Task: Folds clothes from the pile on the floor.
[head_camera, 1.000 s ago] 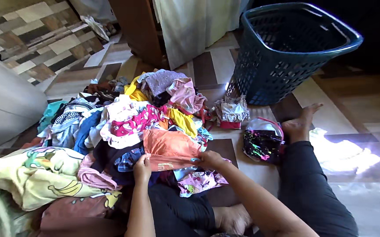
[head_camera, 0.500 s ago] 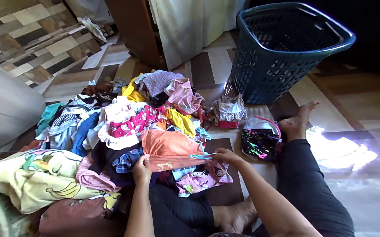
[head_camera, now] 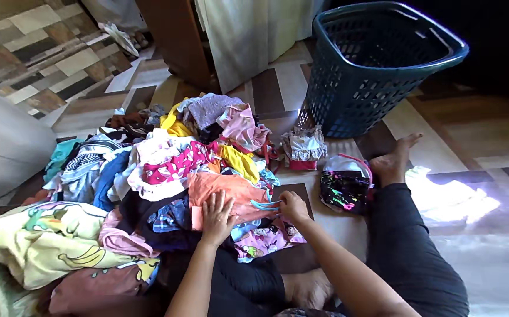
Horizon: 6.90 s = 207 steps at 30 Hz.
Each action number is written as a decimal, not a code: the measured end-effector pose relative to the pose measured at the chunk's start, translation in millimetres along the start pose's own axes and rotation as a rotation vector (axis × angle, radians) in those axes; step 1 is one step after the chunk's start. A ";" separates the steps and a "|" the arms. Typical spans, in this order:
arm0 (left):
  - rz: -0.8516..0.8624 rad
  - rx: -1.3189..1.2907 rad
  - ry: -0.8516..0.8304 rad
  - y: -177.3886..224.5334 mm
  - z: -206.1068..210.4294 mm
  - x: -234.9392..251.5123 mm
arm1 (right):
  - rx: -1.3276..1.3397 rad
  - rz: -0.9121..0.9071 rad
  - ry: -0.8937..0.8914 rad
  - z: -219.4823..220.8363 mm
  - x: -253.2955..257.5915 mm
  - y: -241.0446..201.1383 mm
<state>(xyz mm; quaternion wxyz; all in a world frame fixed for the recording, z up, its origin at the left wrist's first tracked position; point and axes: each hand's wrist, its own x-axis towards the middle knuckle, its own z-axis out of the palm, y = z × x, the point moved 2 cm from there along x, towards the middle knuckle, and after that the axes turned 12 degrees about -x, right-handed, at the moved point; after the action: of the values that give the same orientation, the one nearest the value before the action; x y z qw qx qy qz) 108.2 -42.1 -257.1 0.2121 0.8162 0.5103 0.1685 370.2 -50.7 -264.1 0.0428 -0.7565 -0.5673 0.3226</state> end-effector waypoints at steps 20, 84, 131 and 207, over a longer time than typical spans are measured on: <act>-0.390 -0.081 0.343 -28.3 -25.2 62.7 | 0.099 -0.020 -0.161 10.4 58.4 -36.5; -0.035 -0.327 0.537 -59.2 -86.0 17.4 | -0.013 -0.714 0.348 -5.3 40.5 -74.1; -0.172 0.044 -0.231 9.9 13.1 22.0 | -0.489 -0.332 -0.362 -4.9 43.2 -89.7; -0.090 -0.258 0.500 36.3 3.2 -7.1 | 1.260 -0.063 -0.425 12.8 -51.9 -103.6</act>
<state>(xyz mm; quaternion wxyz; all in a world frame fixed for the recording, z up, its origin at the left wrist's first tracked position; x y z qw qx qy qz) 134.4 -63.3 -241.4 0.1891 0.6921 0.5567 0.4187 269.6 -64.0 -206.8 0.3733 -0.4898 -0.2881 0.7334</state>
